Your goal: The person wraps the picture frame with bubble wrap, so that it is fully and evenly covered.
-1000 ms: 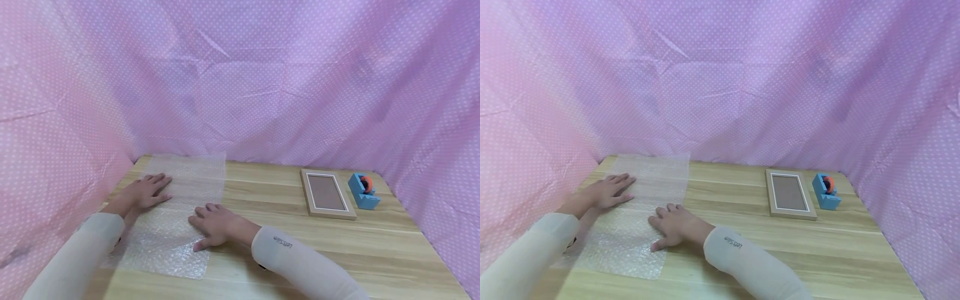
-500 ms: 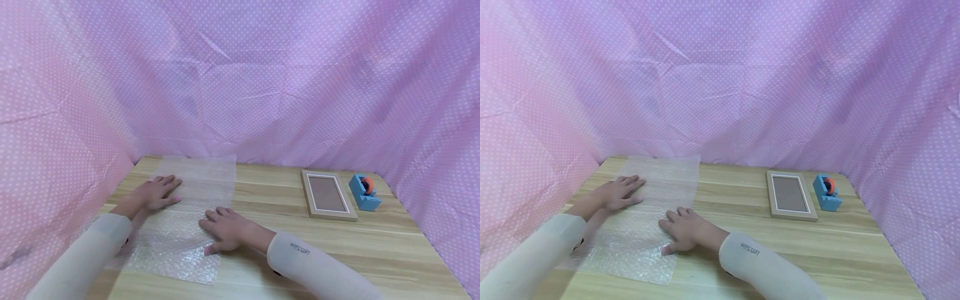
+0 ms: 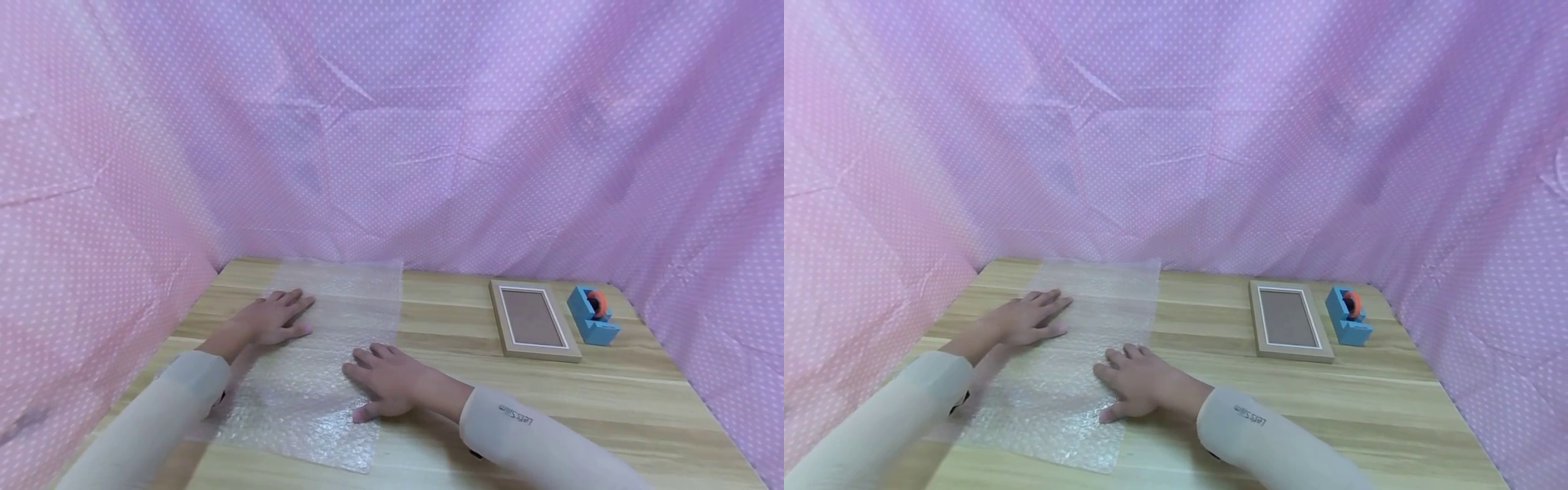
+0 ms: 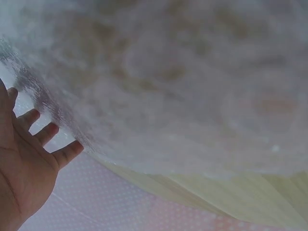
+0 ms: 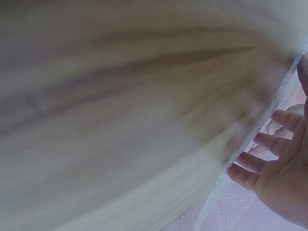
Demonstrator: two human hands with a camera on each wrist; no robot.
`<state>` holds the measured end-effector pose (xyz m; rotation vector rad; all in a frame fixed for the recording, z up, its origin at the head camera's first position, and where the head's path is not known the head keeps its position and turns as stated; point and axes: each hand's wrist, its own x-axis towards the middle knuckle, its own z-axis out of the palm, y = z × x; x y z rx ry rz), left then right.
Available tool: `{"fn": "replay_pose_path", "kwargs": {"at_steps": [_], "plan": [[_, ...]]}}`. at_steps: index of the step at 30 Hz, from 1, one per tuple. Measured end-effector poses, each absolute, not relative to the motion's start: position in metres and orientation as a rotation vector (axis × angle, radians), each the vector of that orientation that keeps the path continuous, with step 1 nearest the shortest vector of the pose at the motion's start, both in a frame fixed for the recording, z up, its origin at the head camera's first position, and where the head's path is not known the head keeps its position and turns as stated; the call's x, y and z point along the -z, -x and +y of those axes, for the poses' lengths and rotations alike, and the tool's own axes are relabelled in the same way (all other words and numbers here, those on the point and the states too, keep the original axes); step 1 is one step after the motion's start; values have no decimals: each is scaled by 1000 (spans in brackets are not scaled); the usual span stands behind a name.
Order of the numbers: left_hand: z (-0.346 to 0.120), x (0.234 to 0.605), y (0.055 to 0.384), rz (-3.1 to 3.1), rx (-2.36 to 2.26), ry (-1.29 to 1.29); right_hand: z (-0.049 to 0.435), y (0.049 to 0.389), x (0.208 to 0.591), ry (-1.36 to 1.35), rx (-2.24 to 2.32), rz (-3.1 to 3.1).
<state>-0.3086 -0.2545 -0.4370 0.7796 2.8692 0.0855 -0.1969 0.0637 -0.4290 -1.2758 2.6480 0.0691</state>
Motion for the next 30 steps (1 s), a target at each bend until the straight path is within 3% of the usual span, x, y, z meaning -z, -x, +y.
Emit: {"fn": "replay_pose_path", "kwargs": {"at_steps": [30], "plan": [[-187,432,311,2796,-47,-901,129,178,428,1247,2,2697]]}}
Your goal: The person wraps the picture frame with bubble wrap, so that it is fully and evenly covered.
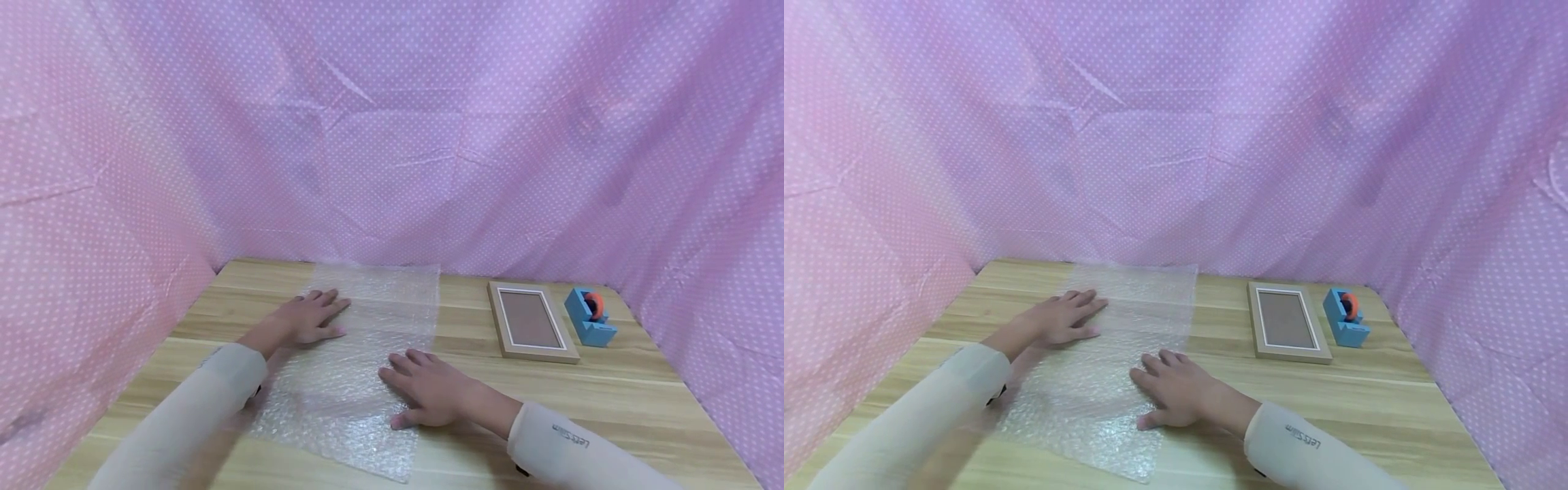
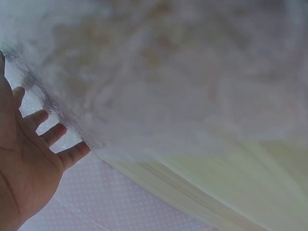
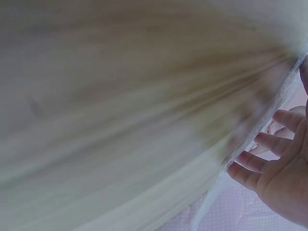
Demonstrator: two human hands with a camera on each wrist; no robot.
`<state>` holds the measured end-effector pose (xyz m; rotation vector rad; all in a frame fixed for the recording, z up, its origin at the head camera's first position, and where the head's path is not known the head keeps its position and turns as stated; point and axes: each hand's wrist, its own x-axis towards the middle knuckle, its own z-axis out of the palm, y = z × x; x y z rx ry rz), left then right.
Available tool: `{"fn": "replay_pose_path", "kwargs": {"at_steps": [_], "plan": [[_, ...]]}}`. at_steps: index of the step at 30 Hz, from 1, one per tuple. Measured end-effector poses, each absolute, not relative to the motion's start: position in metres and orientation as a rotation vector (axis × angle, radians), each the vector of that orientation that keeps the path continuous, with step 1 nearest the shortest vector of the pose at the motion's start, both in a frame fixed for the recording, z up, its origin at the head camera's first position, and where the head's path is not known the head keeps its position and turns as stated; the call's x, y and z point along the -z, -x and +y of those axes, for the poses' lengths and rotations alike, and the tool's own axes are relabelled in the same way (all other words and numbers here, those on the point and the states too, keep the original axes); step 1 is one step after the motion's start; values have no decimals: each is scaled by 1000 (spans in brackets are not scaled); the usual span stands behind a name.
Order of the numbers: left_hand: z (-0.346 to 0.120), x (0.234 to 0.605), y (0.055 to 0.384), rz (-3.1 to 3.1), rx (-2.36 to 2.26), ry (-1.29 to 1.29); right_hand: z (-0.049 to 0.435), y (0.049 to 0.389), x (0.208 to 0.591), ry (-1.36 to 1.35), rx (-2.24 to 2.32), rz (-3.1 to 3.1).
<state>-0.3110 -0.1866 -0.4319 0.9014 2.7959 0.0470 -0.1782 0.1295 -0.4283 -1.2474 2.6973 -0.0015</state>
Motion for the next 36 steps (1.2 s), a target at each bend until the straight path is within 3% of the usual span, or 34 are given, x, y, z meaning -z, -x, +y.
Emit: {"fn": "replay_pose_path", "kwargs": {"at_steps": [36], "plan": [[-155,431,313,2727,-11,-1017,200,191,431,1291,134,2718]]}}
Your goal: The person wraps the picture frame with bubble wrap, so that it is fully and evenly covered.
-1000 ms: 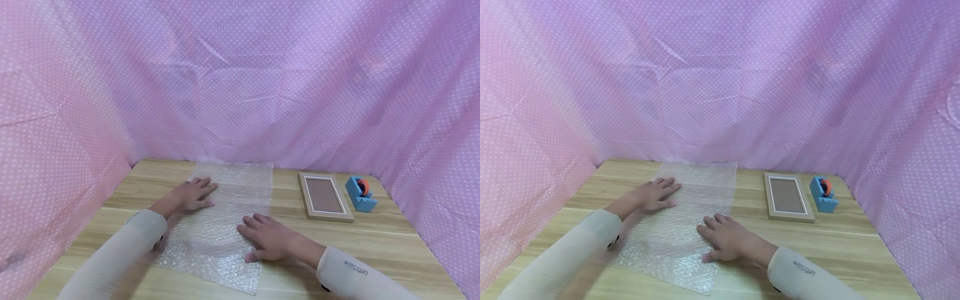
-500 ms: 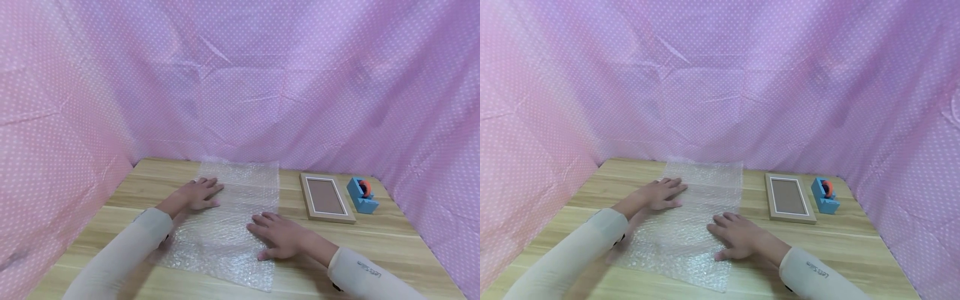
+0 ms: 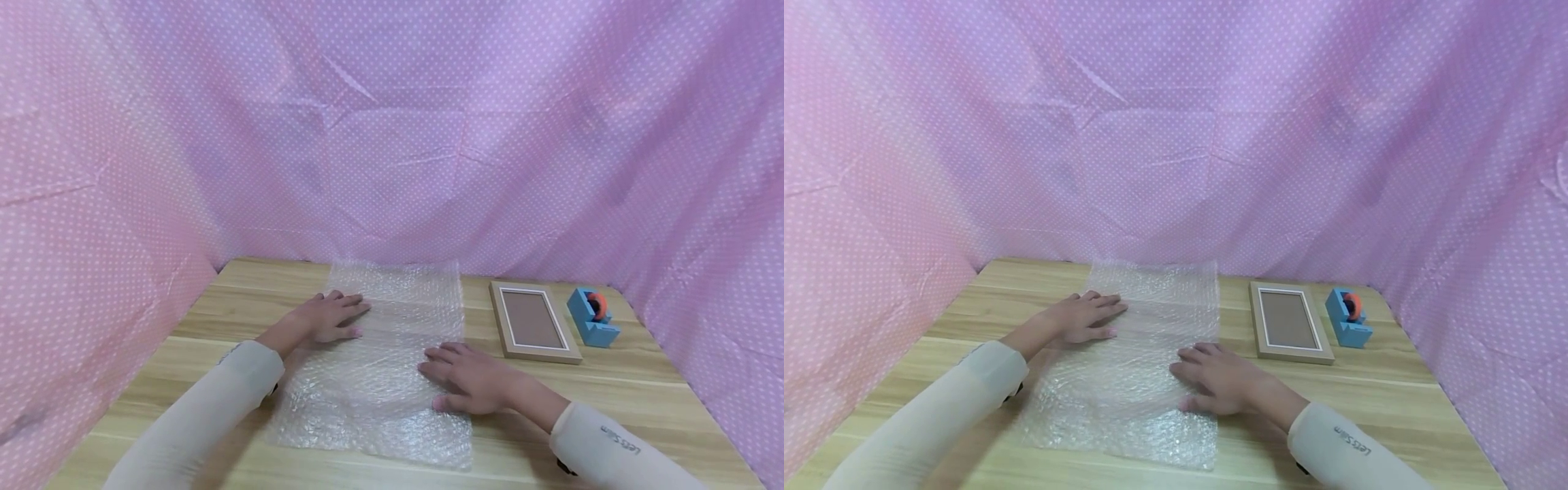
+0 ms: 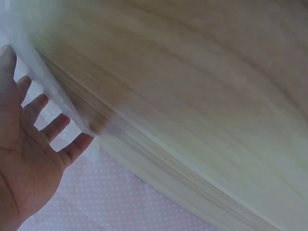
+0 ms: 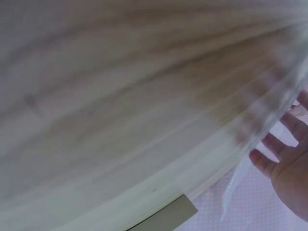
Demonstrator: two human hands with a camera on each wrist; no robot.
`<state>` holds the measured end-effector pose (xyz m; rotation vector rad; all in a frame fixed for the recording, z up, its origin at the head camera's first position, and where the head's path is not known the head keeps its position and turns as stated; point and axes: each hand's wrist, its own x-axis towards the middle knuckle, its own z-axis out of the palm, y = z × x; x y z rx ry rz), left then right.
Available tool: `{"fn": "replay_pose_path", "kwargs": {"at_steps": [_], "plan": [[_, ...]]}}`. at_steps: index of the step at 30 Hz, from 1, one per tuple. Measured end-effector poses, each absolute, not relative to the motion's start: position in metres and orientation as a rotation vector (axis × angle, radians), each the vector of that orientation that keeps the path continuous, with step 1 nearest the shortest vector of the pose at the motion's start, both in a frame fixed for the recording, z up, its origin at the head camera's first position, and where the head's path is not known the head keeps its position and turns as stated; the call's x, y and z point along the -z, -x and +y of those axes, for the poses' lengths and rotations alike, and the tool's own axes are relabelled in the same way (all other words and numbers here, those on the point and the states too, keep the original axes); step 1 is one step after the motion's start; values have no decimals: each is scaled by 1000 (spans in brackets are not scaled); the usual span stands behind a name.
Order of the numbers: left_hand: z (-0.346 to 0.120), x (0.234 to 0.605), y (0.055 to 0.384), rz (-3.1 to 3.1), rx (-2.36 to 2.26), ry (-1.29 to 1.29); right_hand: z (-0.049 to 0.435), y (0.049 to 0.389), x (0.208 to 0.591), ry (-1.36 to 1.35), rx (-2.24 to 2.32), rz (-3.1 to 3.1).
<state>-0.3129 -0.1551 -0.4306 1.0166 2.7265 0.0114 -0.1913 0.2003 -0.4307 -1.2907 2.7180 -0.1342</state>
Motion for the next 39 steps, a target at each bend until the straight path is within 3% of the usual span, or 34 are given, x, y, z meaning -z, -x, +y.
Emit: {"fn": "replay_pose_path", "kwargs": {"at_steps": [19,39], "plan": [[-163,428,302,2726,-42,-1105,213,197,430,1152,79,2855],[-162,417,283,2740,-49,-1366,218,205,428,1117,174,2870]]}}
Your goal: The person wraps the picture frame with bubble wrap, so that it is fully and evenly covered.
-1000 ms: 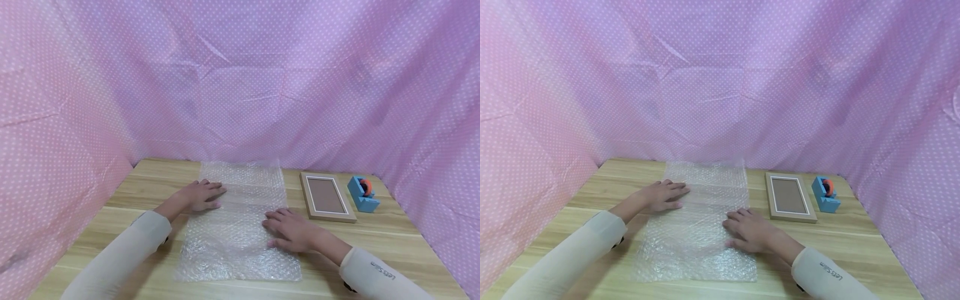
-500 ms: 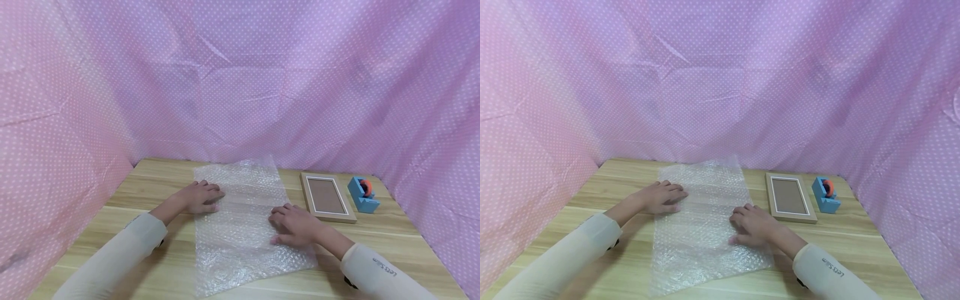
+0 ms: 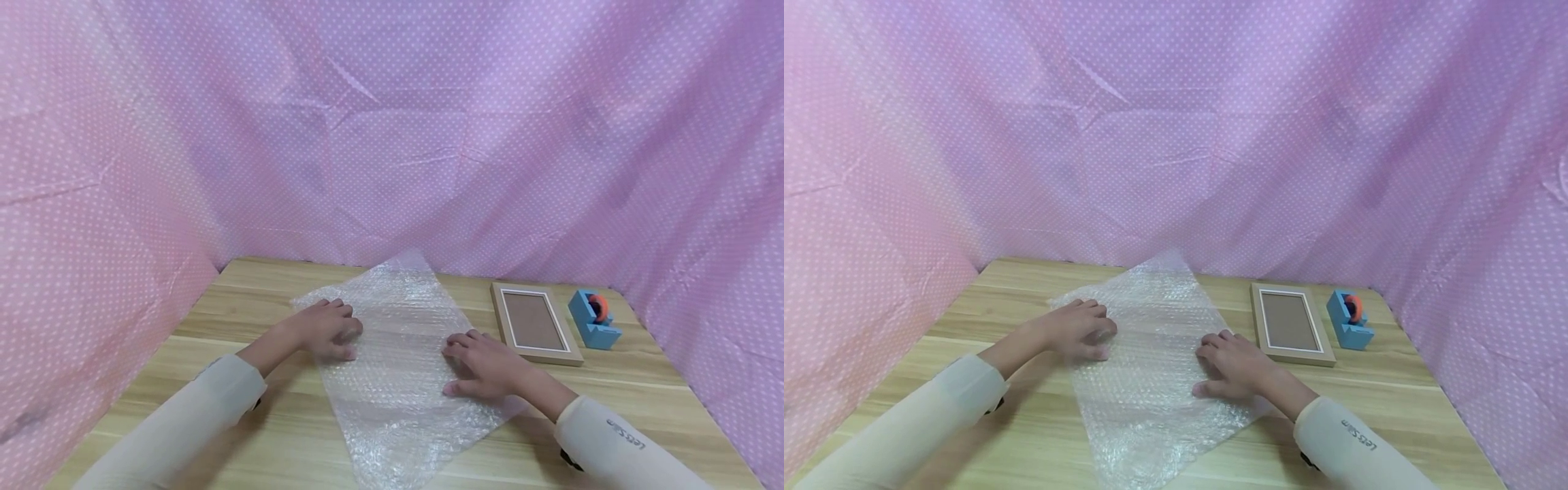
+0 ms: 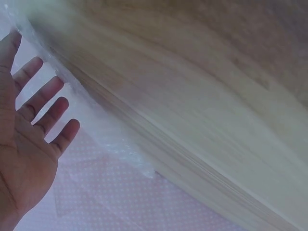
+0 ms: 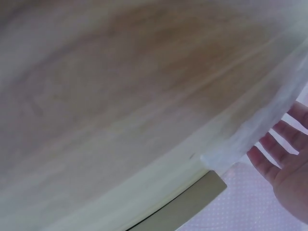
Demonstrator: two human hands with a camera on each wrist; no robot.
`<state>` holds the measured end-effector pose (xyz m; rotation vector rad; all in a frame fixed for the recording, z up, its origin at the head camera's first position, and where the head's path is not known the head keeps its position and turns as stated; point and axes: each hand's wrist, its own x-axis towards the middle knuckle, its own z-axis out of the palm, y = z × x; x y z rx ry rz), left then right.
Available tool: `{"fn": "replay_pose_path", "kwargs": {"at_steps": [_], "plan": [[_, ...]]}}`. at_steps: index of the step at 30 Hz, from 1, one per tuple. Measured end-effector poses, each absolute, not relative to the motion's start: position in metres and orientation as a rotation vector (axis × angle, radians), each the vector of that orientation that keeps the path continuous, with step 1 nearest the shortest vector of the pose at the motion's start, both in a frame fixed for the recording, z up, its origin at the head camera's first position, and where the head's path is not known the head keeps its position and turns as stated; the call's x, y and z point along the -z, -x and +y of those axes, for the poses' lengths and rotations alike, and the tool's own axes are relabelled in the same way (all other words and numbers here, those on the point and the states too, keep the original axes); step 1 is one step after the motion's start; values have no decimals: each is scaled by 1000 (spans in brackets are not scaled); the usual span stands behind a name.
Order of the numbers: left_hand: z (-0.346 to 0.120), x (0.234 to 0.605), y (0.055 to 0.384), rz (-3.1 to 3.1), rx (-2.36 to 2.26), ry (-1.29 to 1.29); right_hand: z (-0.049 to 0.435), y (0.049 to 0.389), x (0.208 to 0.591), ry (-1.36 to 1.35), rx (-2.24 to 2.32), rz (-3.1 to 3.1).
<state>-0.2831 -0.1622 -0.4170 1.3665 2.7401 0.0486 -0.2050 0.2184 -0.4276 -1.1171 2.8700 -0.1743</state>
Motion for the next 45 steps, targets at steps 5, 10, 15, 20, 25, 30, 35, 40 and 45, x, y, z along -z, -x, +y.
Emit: {"fn": "replay_pose_path", "kwargs": {"at_steps": [5,10,15,20,25,30,35,40,45], "plan": [[-162,416,277,2740,-28,-1392,218,205,428,1083,194,2858],[-163,416,272,2739,-19,-1414,220,207,430,1086,203,2851],[-165,416,269,2733,-27,-1432,223,210,433,1111,236,2852],[-165,417,272,2718,-65,-1484,226,212,436,1138,253,2853],[-166,421,280,2737,-148,-1496,227,213,434,1133,250,2838],[-169,423,285,2754,-177,-1409,227,213,434,1110,212,2823],[-174,426,286,2716,-168,-1288,227,212,435,1083,200,2804],[-176,425,282,2694,-198,-1215,228,212,435,1096,187,2789],[-175,421,277,2675,-226,-1155,228,210,432,1102,165,2776]]}}
